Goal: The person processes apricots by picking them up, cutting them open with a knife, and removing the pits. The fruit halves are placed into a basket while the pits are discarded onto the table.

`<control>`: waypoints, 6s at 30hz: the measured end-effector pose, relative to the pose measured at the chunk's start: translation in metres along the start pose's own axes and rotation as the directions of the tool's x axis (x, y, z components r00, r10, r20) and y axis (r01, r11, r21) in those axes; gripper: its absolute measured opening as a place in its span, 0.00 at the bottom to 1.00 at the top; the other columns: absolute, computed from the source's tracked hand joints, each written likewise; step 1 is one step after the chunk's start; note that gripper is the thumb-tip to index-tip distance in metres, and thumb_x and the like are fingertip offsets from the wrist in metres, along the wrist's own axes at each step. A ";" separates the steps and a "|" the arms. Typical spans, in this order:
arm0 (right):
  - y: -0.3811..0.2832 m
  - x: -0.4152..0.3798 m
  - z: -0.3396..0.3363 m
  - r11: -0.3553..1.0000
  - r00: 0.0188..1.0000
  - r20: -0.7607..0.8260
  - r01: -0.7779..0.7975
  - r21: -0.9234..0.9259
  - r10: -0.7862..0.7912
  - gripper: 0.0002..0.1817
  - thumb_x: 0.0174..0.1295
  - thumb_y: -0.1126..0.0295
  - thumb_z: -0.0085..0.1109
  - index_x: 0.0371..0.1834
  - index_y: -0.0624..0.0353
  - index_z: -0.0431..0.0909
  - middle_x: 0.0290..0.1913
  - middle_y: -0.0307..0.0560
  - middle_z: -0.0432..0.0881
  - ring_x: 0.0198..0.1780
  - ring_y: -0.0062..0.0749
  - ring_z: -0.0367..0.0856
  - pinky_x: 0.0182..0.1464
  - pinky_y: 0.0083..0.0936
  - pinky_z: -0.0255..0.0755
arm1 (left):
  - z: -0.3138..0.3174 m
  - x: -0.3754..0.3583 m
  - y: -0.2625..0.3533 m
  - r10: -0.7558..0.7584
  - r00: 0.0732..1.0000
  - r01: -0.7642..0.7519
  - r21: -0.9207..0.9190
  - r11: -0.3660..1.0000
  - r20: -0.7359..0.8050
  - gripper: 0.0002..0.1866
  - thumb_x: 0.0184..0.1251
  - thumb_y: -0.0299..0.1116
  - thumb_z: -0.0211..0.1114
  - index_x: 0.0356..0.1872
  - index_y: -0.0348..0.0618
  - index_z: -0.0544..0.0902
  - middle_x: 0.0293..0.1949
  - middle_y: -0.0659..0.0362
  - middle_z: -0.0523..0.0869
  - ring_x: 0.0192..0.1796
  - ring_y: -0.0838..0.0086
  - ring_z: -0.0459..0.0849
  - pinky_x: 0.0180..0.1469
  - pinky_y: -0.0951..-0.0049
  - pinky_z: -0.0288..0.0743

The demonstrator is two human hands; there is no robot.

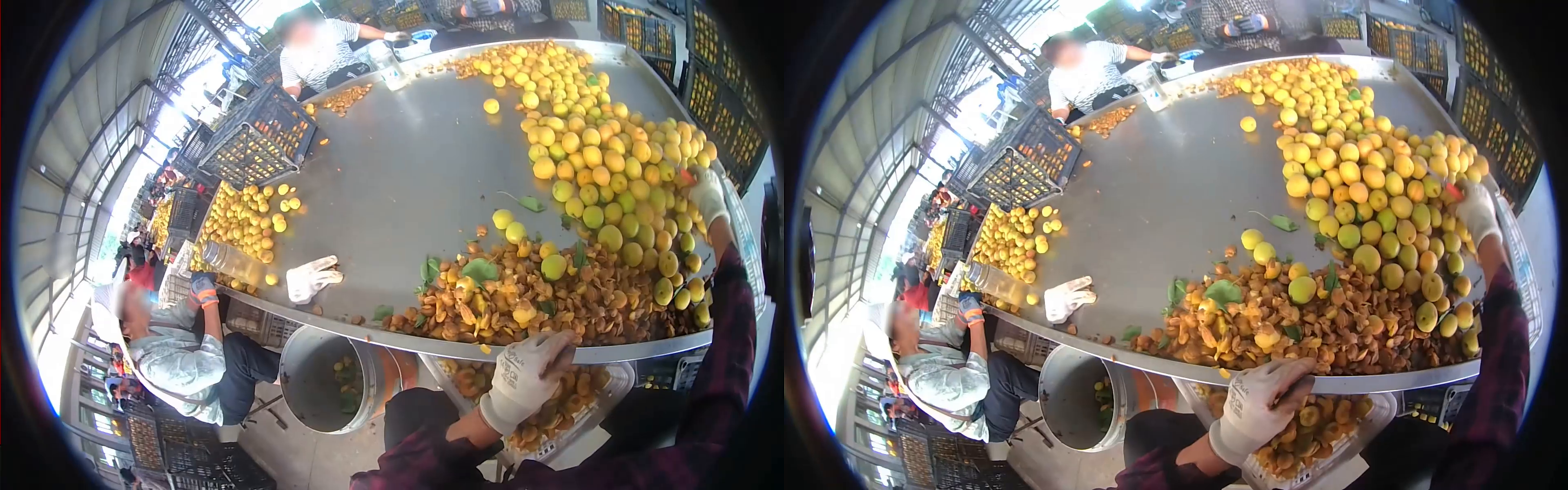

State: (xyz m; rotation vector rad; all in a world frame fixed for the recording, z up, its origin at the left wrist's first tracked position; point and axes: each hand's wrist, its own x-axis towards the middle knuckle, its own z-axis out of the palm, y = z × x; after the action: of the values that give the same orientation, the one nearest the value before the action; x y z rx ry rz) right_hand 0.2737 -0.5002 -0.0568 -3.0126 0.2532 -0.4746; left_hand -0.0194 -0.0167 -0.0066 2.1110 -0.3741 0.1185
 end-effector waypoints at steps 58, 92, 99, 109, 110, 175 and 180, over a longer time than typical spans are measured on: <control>-0.262 -0.294 -0.149 0.419 0.441 0.673 -0.544 0.727 -0.594 0.29 0.69 0.42 0.58 0.37 0.63 0.84 0.24 0.33 0.78 0.26 0.15 0.72 0.28 0.20 0.67 | -0.067 0.002 -0.012 -0.182 0.981 0.080 -0.698 0.711 -0.073 0.45 0.42 0.06 0.55 0.72 0.32 0.66 0.62 0.47 0.78 0.68 0.65 0.75 0.58 0.74 0.78; -0.303 -0.330 -0.123 0.379 0.673 0.488 -0.316 0.869 -0.557 0.24 0.72 0.52 0.59 0.54 0.65 0.80 0.37 0.49 0.87 0.40 0.25 0.84 0.44 0.30 0.76 | -0.062 -0.001 -0.015 -0.346 0.936 0.098 -0.904 0.417 -0.059 0.46 0.32 0.12 0.51 0.68 0.31 0.71 0.51 0.50 0.81 0.54 0.65 0.81 0.54 0.75 0.77; -0.308 -0.332 -0.138 0.516 0.796 0.304 0.013 0.856 -0.524 0.19 0.75 0.57 0.53 0.51 0.66 0.75 0.33 0.57 0.82 0.38 0.52 0.85 0.37 0.35 0.76 | -0.061 -0.001 -0.010 -0.234 0.971 0.036 -0.945 0.325 -0.044 0.37 0.50 0.13 0.57 0.69 0.33 0.71 0.56 0.48 0.81 0.60 0.63 0.78 0.67 0.65 0.69; -0.333 -0.338 -0.130 0.338 0.793 0.340 -0.181 0.924 -0.506 0.20 0.77 0.56 0.49 0.50 0.66 0.77 0.30 0.56 0.81 0.34 0.43 0.83 0.37 0.36 0.73 | -0.052 0.001 -0.015 -0.246 0.964 -0.024 -0.954 0.299 -0.102 0.32 0.65 0.20 0.64 0.71 0.35 0.66 0.58 0.46 0.80 0.63 0.58 0.78 0.69 0.60 0.69; -0.333 -0.337 -0.131 0.335 0.795 0.353 -0.201 0.921 -0.494 0.20 0.77 0.56 0.49 0.50 0.66 0.77 0.29 0.56 0.81 0.34 0.42 0.83 0.37 0.36 0.73 | -0.051 0.001 -0.007 -0.241 0.960 -0.041 -0.922 0.386 -0.143 0.33 0.65 0.20 0.64 0.71 0.34 0.65 0.58 0.45 0.79 0.64 0.57 0.77 0.70 0.59 0.70; -0.338 -0.340 -0.128 0.162 0.660 0.536 -0.541 0.825 -0.526 0.17 0.77 0.59 0.52 0.38 0.64 0.78 0.27 0.32 0.75 0.34 0.17 0.71 0.37 0.26 0.71 | -0.061 -0.011 -0.003 -0.475 0.872 0.280 -0.671 0.686 -0.122 0.13 0.67 0.37 0.71 0.43 0.37 0.81 0.32 0.66 0.80 0.33 0.84 0.75 0.34 0.80 0.71; -0.350 -0.351 -0.125 0.102 0.698 0.489 -0.518 0.849 -0.523 0.25 0.74 0.47 0.54 0.36 0.62 0.78 0.25 0.30 0.74 0.22 0.16 0.68 0.22 0.21 0.60 | -0.045 -0.012 -0.025 -0.487 0.863 0.237 -0.744 0.624 -0.135 0.19 0.66 0.42 0.70 0.43 0.34 0.81 0.32 0.60 0.84 0.34 0.77 0.79 0.38 0.72 0.75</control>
State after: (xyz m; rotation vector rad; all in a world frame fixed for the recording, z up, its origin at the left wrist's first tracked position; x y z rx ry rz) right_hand -0.0426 -0.1012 -0.0057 -1.4509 -0.1530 0.5058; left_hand -0.0202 0.0361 -0.0052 1.3074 0.2164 0.0619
